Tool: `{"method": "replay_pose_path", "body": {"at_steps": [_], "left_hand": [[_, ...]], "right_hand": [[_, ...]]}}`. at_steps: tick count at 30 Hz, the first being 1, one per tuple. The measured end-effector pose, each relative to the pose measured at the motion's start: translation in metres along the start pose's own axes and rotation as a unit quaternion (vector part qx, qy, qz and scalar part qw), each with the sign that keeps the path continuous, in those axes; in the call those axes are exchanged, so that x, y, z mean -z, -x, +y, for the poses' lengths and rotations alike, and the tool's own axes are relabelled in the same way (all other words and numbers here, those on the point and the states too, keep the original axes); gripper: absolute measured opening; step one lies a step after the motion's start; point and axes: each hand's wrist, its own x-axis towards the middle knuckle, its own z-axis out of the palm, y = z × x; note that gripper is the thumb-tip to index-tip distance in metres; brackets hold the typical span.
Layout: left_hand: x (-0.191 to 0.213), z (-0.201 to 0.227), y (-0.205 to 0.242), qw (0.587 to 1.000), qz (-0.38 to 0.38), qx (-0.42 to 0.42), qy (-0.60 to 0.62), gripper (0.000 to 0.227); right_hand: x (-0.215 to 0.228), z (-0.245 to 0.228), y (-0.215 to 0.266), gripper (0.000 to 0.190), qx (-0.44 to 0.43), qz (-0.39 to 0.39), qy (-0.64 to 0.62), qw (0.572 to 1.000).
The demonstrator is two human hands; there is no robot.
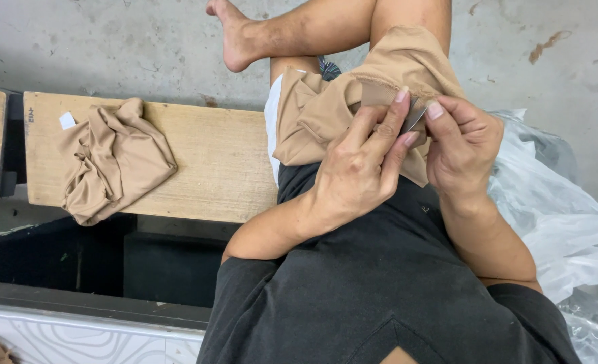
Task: Trimming loose threads from tan fabric garments using small scissors
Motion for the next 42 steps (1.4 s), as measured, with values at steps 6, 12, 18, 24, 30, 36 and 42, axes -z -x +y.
{"method": "replay_pose_path", "body": {"at_steps": [6,12,18,24,30,36,42], "left_hand": [[0.001,0.002,-0.001,1.000,0.000,0.011,0.002,0.052],[-0.005,-0.004,-0.002,0.999,0.025,-0.005,0.027,0.049],[-0.001,-0.003,-0.001,1.000,0.018,-0.012,0.003,0.052],[-0.004,-0.002,-0.007,0.999,0.041,-0.017,-0.001,0.050],[-0.001,-0.004,-0.002,0.999,0.025,-0.027,0.004,0.052],[-0.006,-0.002,-0.006,0.999,0.027,-0.005,0.021,0.049],[-0.008,-0.005,-0.007,0.999,0.041,-0.012,0.005,0.049]], "right_hand": [[0.003,0.011,0.003,0.019,0.031,0.010,0.087,0.996],[-0.008,0.004,0.002,0.023,-0.036,0.044,-0.005,0.998],[-0.004,0.012,0.003,0.020,-0.010,0.059,0.010,0.998],[0.003,0.020,0.007,0.021,0.042,0.039,0.119,0.991],[-0.001,0.012,0.007,0.023,0.026,0.044,0.083,0.995],[-0.003,0.013,0.003,0.024,0.050,0.038,0.074,0.995],[-0.010,-0.001,0.007,0.033,0.094,-0.011,0.157,0.983]]}}
